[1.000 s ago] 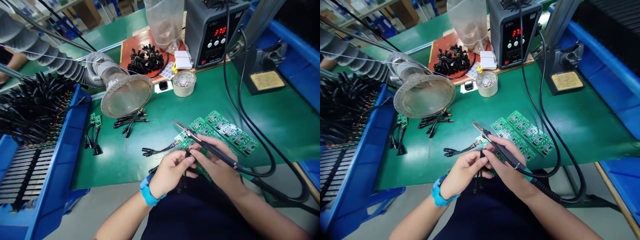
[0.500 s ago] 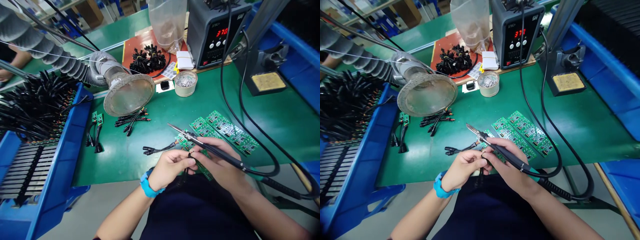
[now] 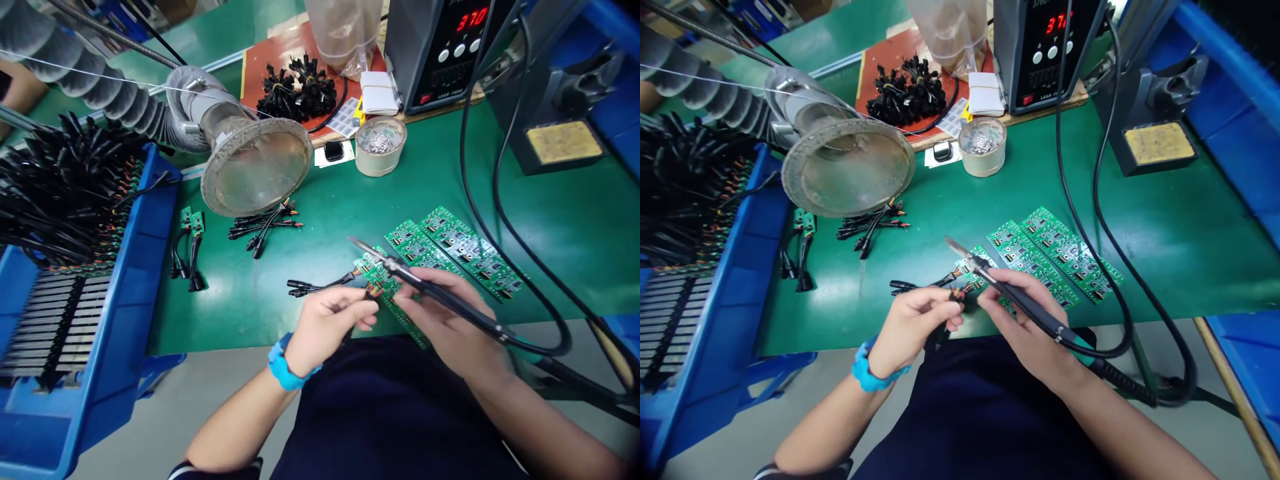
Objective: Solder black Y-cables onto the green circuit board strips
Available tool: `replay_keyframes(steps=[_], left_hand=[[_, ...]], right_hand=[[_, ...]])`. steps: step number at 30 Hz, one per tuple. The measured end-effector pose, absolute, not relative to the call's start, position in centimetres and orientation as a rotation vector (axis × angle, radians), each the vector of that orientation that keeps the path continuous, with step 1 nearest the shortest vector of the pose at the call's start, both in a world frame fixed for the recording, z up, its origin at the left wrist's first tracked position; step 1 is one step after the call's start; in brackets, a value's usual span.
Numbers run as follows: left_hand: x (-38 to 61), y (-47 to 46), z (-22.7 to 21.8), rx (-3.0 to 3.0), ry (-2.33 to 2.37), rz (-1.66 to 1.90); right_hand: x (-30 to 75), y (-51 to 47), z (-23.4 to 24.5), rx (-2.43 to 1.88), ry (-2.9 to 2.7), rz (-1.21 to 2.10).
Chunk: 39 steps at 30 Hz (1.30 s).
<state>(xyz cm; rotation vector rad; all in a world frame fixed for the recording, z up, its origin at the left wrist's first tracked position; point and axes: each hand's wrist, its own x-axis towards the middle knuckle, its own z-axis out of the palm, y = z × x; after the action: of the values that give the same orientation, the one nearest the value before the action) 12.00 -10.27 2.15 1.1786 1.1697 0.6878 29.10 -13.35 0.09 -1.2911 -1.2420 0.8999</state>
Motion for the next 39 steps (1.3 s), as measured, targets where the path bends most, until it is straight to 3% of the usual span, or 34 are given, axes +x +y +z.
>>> replay_keyframes(steps=[3, 8, 12, 16, 39], left_hand=[[11.3, -9.5, 2.5, 0.938, 1.189, 0.670], [10.9, -10.5, 2.1, 1.287, 1.330, 0.701], [11.5, -12.0, 1.0, 1.880, 1.360, 0.562], [12.4, -12.6, 0.4, 2.099, 1.387, 0.503], [13.2, -13.3, -0.1, 2.245, 1.466, 0.501]], right_hand=[[30.2, -14.1, -0.2, -1.339, -1.324, 0.646], [33.3, -16.2, -0.1, -1.358, -1.644, 0.329], [35.2, -18.0, 0.2, -1.328, -1.784, 0.385], [35.7, -18.7, 0.3, -1.189, -1.864, 0.442], [35.3, -18.7, 0.5, -1.240, -1.903, 0.460]])
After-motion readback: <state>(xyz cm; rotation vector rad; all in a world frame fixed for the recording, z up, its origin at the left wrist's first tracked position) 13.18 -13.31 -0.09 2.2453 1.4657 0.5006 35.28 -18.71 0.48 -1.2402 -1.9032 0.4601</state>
